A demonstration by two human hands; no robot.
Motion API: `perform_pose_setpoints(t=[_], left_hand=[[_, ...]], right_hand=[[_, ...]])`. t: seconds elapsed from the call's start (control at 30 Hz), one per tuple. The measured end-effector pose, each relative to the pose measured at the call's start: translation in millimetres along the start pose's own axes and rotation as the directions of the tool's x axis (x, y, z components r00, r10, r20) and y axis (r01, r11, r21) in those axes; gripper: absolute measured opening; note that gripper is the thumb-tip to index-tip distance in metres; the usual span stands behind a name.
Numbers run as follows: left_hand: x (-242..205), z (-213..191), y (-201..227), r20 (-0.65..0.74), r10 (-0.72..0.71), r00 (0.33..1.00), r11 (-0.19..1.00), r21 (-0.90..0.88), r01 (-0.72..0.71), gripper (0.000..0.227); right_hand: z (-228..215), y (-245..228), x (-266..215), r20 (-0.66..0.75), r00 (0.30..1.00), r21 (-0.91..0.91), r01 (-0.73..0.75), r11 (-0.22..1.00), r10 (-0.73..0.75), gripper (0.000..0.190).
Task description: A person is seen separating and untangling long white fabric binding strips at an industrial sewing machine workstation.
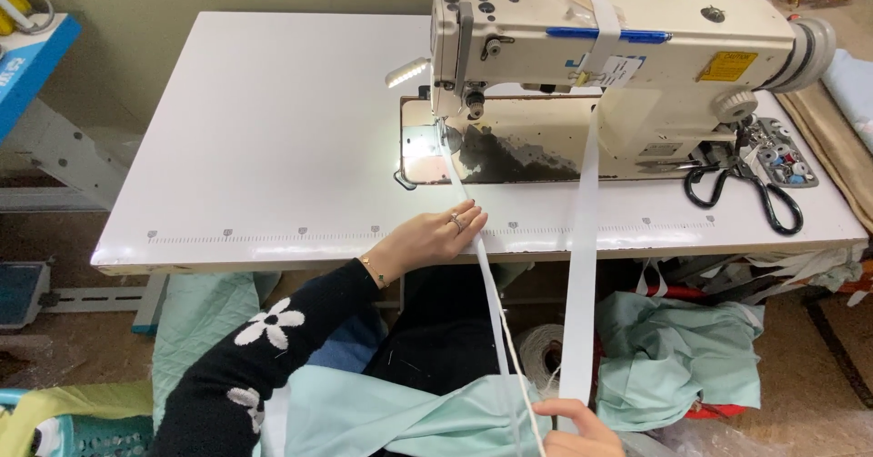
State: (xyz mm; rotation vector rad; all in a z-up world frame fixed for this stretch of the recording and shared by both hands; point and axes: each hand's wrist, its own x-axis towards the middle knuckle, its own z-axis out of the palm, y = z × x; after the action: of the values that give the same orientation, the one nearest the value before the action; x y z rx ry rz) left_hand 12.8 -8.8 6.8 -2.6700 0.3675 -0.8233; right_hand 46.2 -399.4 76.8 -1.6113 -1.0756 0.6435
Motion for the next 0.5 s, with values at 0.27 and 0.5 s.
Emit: perform_pose_setpoints(t=[0.27,0.5], left_hand=[[-0.5,6.2,-1.7,-0.008,-0.027,1.0,0.999,0.032,0.027,0.034],[-1.1,29.6,-28.2,0.368,-0.142,0.919,0.94,-0.24,0.241,0.041]], right_hand=[[12.9,17.6,-3.7,-0.012,0.999,0.022,-0.053,0.998,0.053,0.024],[-9.1,-48.0,30.2,-0.011,0.908,-0.333,0.392,0.857,-0.419,0.04]])
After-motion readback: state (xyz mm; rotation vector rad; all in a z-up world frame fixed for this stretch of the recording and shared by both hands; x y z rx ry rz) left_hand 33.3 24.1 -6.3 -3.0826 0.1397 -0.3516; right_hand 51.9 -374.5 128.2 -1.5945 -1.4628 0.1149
